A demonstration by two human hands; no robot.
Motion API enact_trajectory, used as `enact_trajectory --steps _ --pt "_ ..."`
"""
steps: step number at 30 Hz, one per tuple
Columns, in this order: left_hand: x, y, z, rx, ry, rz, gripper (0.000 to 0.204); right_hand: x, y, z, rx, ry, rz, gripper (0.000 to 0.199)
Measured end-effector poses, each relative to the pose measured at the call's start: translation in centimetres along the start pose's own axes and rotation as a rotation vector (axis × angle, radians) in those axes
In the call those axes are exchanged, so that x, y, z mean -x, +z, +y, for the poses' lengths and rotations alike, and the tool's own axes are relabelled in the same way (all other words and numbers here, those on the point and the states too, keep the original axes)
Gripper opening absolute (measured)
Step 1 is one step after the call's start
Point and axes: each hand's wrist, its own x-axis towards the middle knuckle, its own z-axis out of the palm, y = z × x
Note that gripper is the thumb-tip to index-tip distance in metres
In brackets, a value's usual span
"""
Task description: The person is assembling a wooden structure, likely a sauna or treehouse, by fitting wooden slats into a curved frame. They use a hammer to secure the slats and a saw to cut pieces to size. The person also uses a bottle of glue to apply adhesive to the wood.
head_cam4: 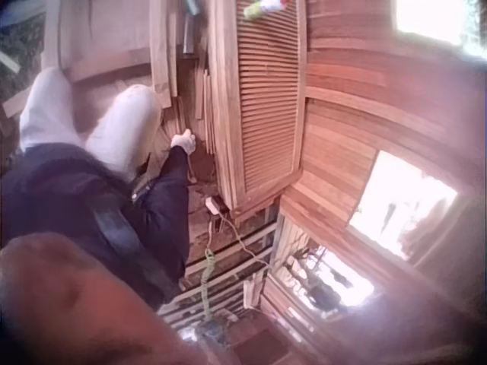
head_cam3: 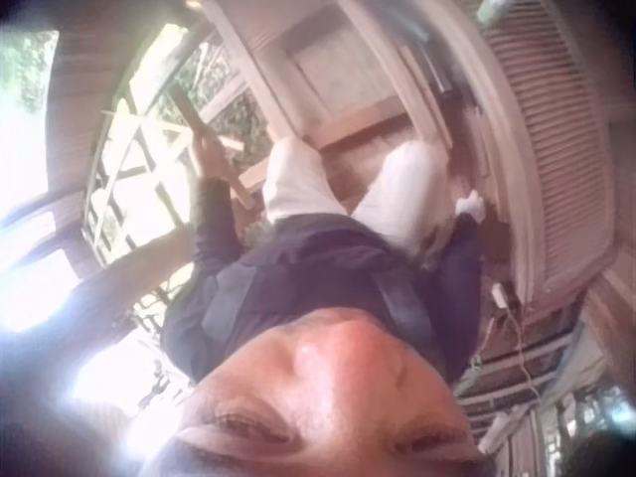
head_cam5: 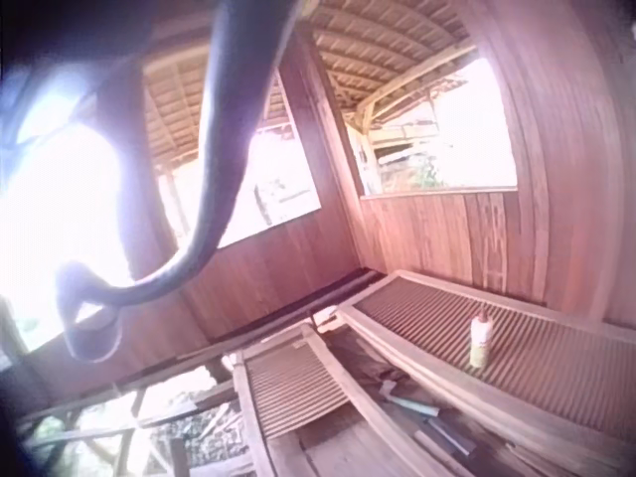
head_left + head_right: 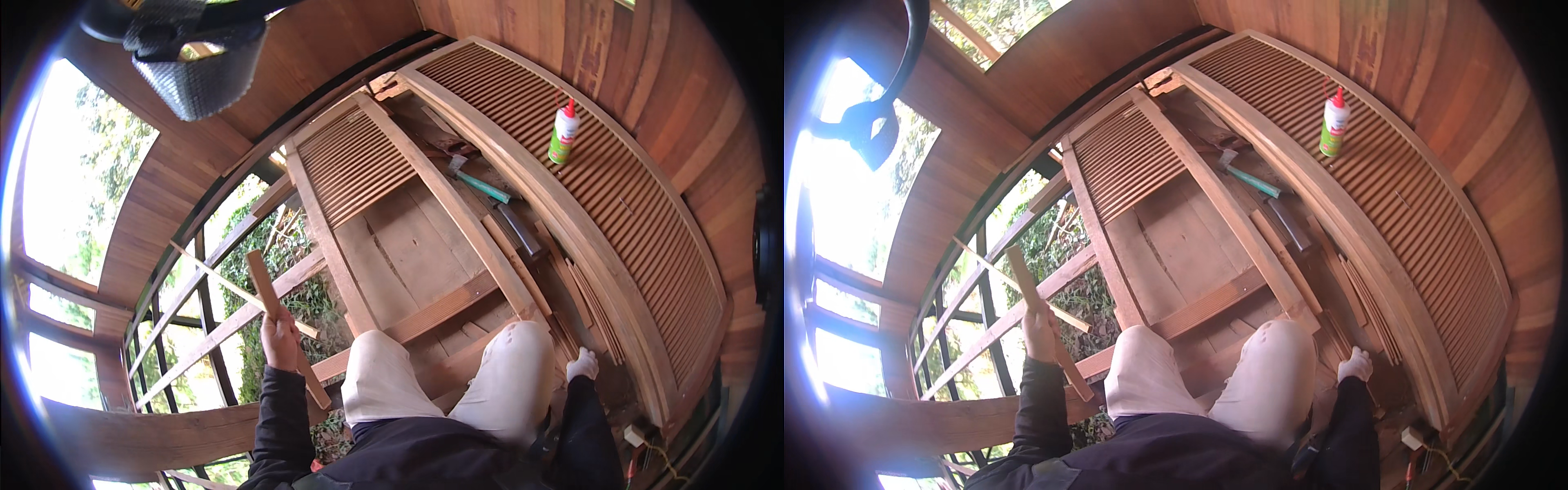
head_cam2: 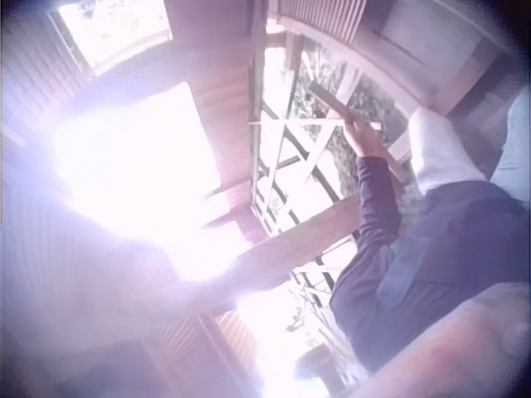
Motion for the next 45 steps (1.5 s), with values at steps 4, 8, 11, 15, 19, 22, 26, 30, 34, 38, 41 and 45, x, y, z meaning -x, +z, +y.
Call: enact_trajectory --steps 4,8,11,15,19,22,26,30,34,38,41,45 --pt "-0.3 1.9 -2.0 -0.161 0.028 0.003 0.020 -2.6 0.1 3.0 -0.123 -0.106 -0.043 0.033" --pt "-0.2 2.3 -3.2 -0.386 0.069 -0.015 0.021 -3.2 -0.7 2.8 0.010 -0.179 -0.304 0.024" --pt "0.0 2.3 -4.1 -0.469 0.086 -0.028 0.022 -2.5 1.6 2.1 -0.048 0.026 -0.155 0.025" --pt "0.8 1.6 -3.6 -0.543 0.139 -0.028 0.020 1.2 0.9 0.0 -0.119 0.047 -0.153 0.033" --pt "1.1 2.2 -2.9 -0.435 0.124 -0.053 0.020 -0.3 -0.8 0.2 0.044 0.033 -0.274 0.031" --pt "1.8 2.0 -1.6 -0.176 0.071 -0.076 0.017 0.2 -1.0 1.8 -0.151 0.041 -0.207 0.028" --pt "3.6 2.4 5.1 0.206 0.034 0.014 0.015 0.3 -7.9 -2.3 -0.062 -0.071 -0.089 0.029" --pt "3.1 1.3 9.9 0.482 0.067 0.117 0.023 -4.2 -11.5 -4.7 -0.322 -0.201 0.283 0.055" --pt "2.4 1.2 11.8 0.712 0.098 0.133 0.025 1.0 -24.9 -18.4 -0.922 -0.627 0.243 0.041" --pt "2.4 5.4 10.5 0.770 -0.040 0.184 0.027 7.8 -31.0 -27.1 -1.162 -0.890 -0.259 0.041" --pt "2.2 6.9 8.0 0.781 -0.107 0.163 0.031 15.9 -31.9 -33.1 -1.358 -1.022 -0.724 0.032" --pt "2.4 9.8 6.1 0.797 -0.234 0.111 0.043 20.9 -28.1 -37.1 -1.066 -1.298 -0.553 0.028"
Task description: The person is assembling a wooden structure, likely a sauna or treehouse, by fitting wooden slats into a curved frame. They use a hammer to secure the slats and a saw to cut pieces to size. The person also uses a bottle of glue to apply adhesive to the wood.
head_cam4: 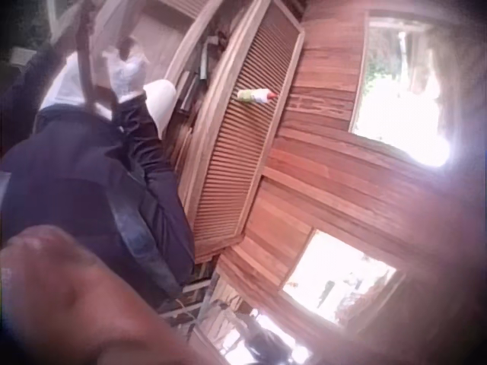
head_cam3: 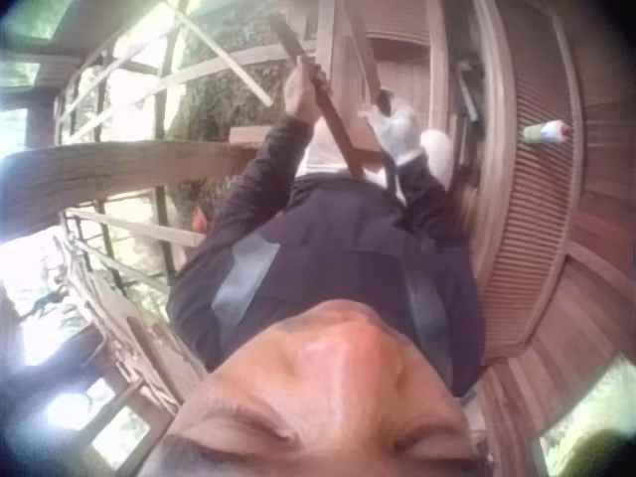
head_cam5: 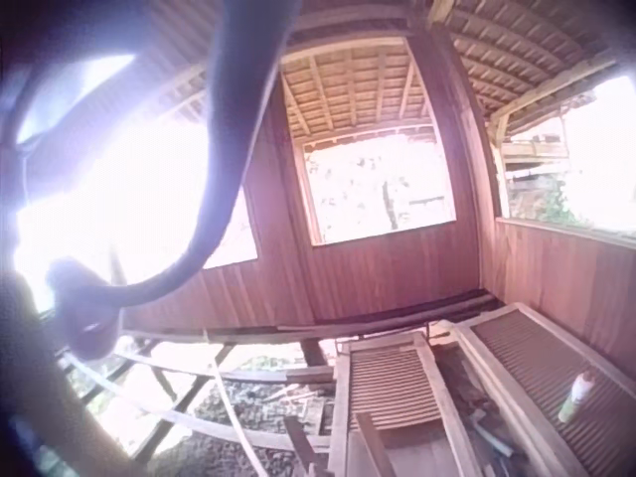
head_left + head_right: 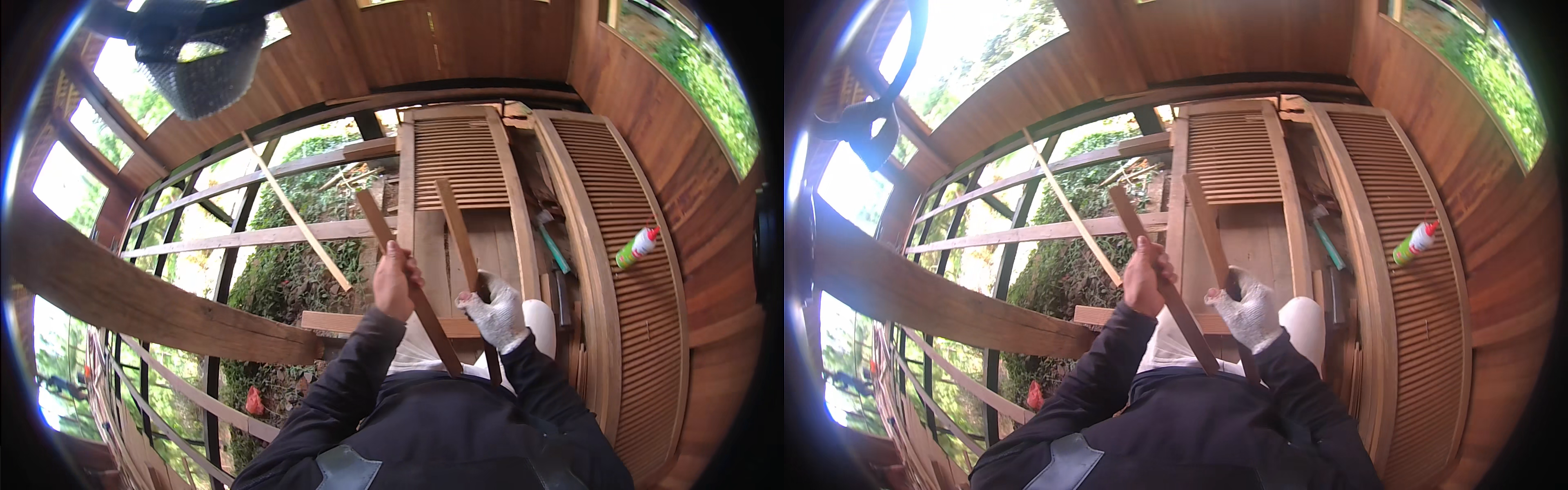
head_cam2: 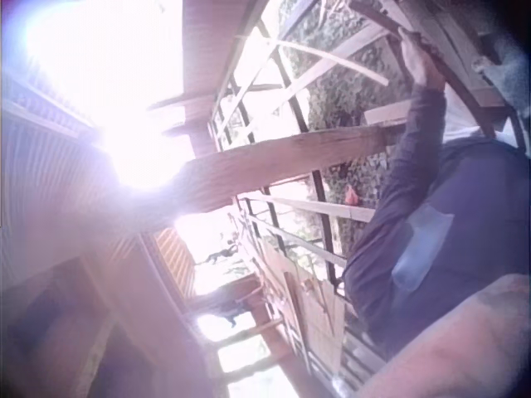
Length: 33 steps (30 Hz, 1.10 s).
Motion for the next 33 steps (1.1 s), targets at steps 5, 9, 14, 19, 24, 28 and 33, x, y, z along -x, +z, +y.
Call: enact_trajectory --steps 5,9,14,19,24,28,33 --pt "0.5 -1.1 -2.6 0.002 -0.067 -0.021 0.056 0.3 4.9 1.8 0.186 -0.062 0.001 0.041" --pt "1.5 -0.5 -3.3 -0.116 0.002 -0.029 0.059 0.3 5.4 2.6 0.057 0.021 -0.080 0.039" --pt "1.7 -1.0 -3.6 -0.218 -0.030 -0.119 0.062 0.3 5.7 3.3 -0.049 -0.018 -0.115 0.040" --pt "2.7 -0.7 -2.1 -0.246 0.002 -0.233 0.064 0.1 4.9 3.4 -0.197 0.202 -0.237 0.039" --pt "0.1 0.4 2.3 0.100 0.055 -0.509 0.067 0.2 3.5 2.4 -0.325 0.253 -0.340 0.040" --pt "-1.0 0.3 2.0 0.135 0.195 -0.530 0.061 0.6 4.0 2.1 -0.375 0.286 -0.386 0.041" --pt "1.3 2.3 1.3 0.052 0.269 -0.413 0.052 1.4 3.4 2.9 -0.350 0.231 -0.362 0.040"
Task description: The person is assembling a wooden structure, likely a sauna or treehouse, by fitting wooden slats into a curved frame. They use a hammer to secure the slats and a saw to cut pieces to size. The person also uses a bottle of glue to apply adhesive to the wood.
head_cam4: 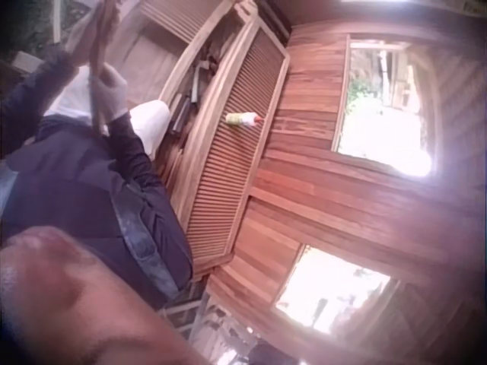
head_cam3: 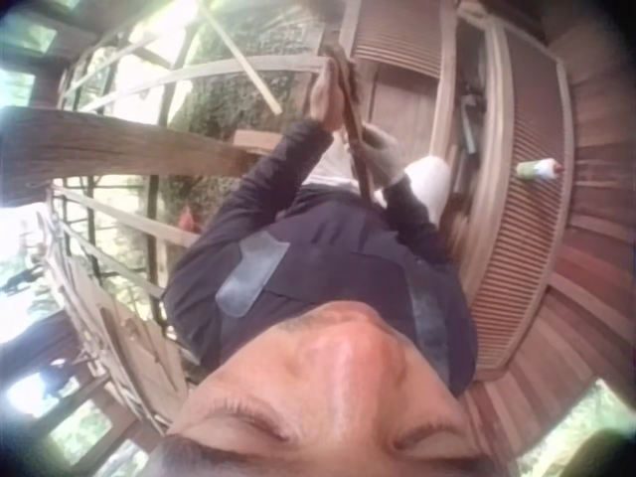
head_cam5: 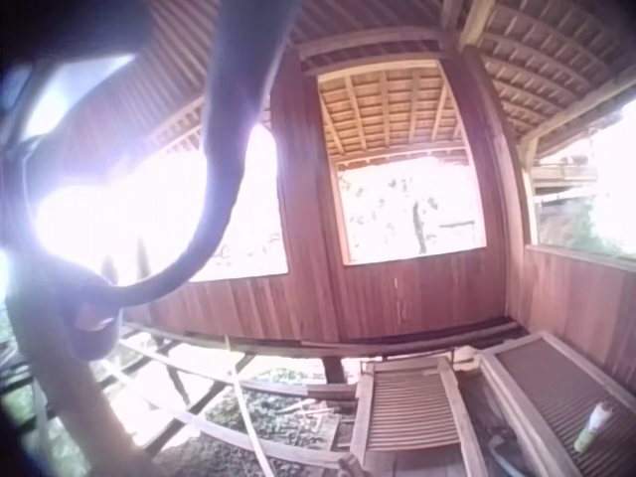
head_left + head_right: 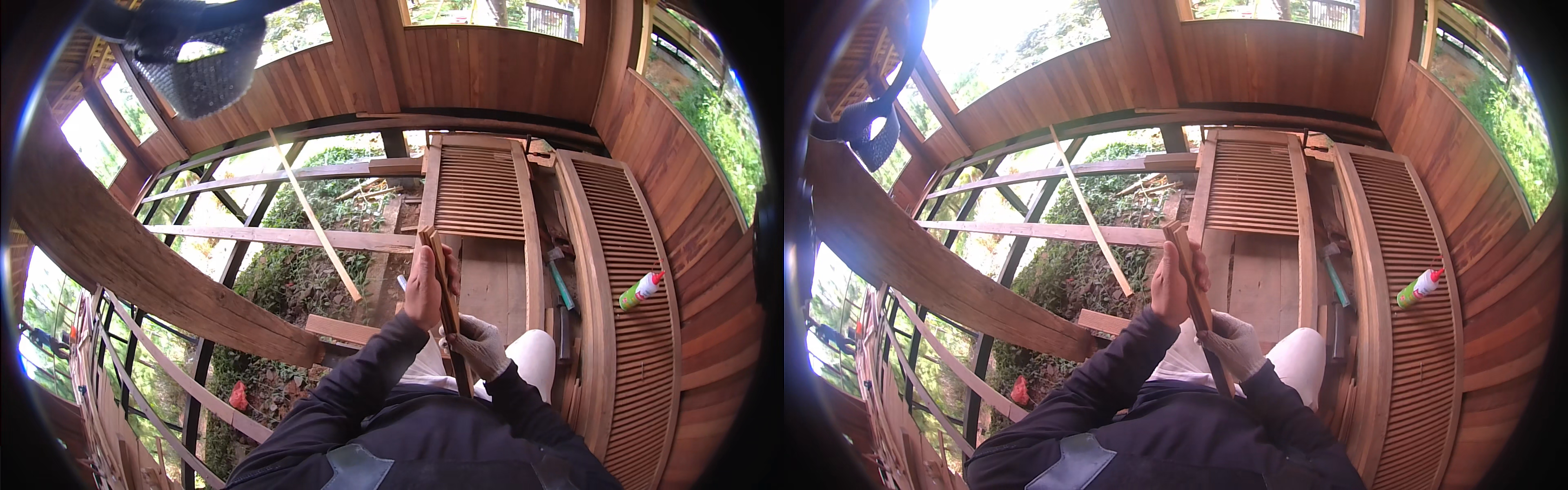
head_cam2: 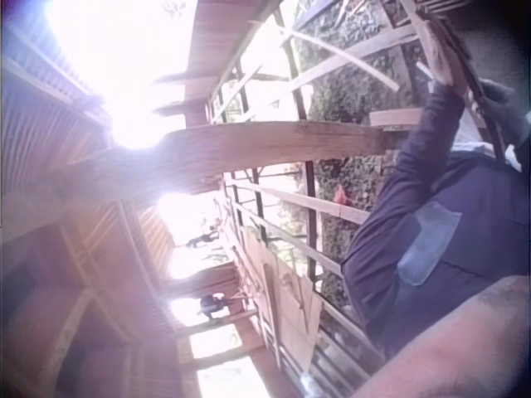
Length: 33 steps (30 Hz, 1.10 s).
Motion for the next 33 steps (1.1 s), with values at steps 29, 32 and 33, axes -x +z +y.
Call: enact_trajectory --steps 29,32,33 --pt "4.4 1.6 -0.2 -0.258 0.197 -0.133 0.053 2.6 0.5 -1.9 0.146 0.098 0.018 0.041" --pt "4.5 1.5 -0.3 -0.257 0.202 -0.157 0.052 2.8 0.5 -2.0 0.169 0.102 0.023 0.040" --pt "4.5 1.5 -0.3 -0.254 0.201 -0.160 0.052 2.8 0.5 -1.9 0.178 0.103 0.019 0.040"
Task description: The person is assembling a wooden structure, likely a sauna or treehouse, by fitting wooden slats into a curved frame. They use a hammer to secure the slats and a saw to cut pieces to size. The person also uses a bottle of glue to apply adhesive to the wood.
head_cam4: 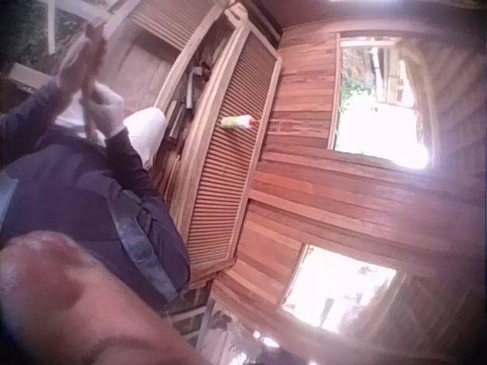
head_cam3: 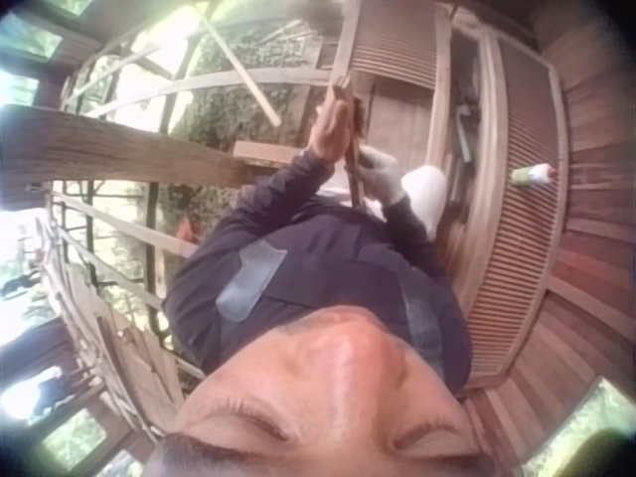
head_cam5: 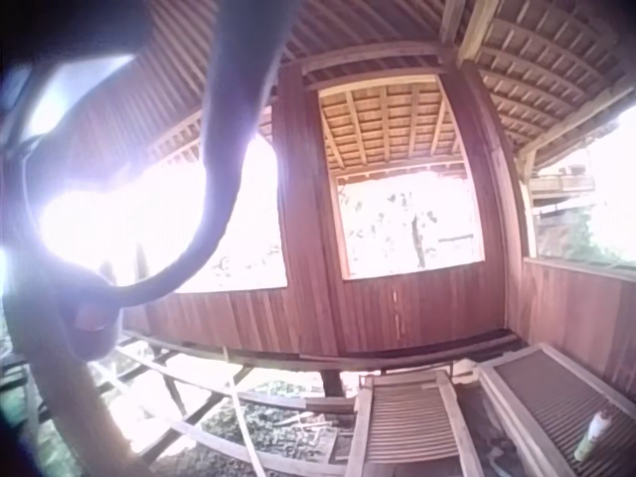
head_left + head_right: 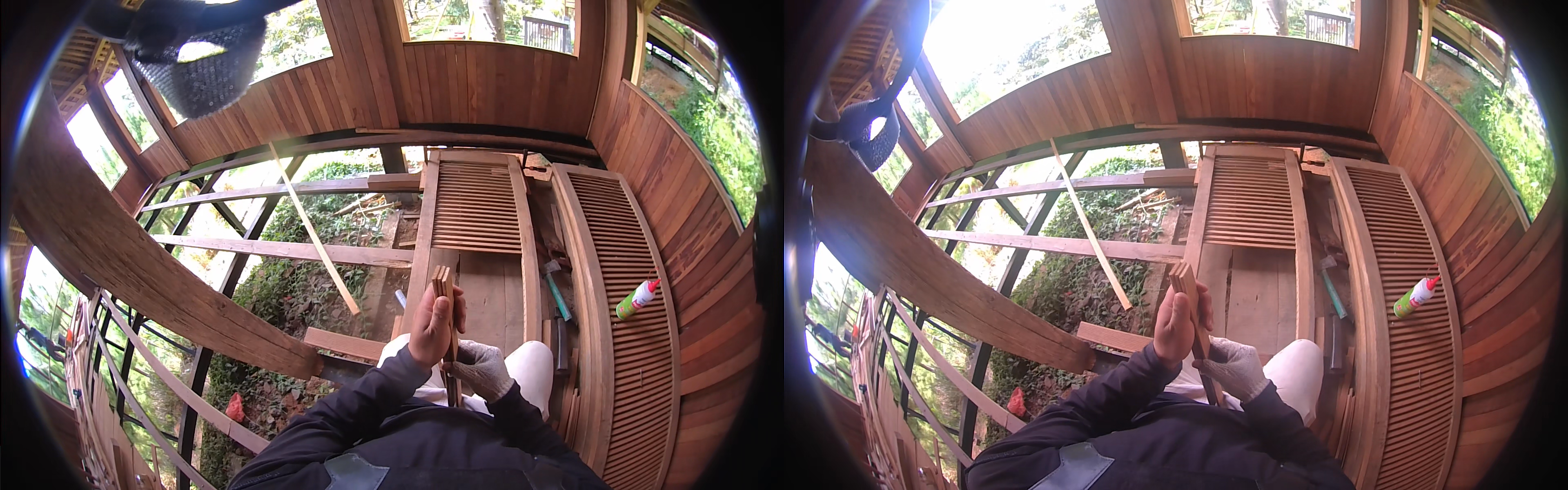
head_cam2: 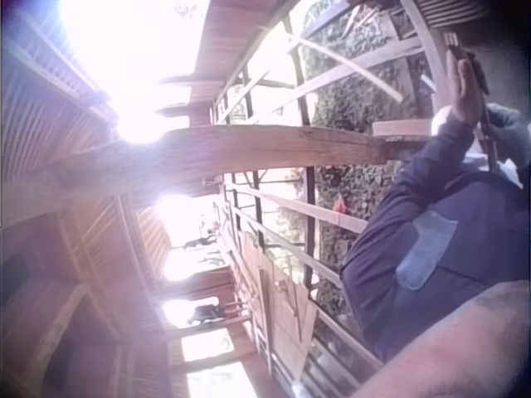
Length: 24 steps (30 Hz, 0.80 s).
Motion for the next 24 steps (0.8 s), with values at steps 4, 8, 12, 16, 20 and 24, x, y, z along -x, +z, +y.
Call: enact_trajectory --steps 4,8,12,16,20,24 --pt "0.0 0.3 0.0 0.049 -0.005 -0.007 0.048 -0.1 -0.4 0.5 0.012 0.000 -0.011 0.040" --pt "0.3 0.2 -0.3 0.080 -0.019 -0.003 0.046 0.1 -0.2 0.4 0.010 -0.014 -0.015 0.039" --pt "0.5 0.3 -0.6 0.093 -0.036 -0.005 0.043 0.2 -0.3 1.1 0.048 -0.040 0.002 0.040" --pt "0.7 0.4 -0.7 0.124 -0.072 0.013 0.040 0.3 -0.9 -0.2 0.423 -0.120 -0.057 0.048" --pt "1.0 1.3 -0.2 0.066 -0.092 -0.010 0.039 0.9 -3.8 -5.1 0.452 -0.080 -0.082 0.058" --pt "0.8 1.4 -2.4 0.003 -0.168 -0.021 0.030 0.8 -7.1 -9.3 0.407 -0.397 -0.115 0.065"
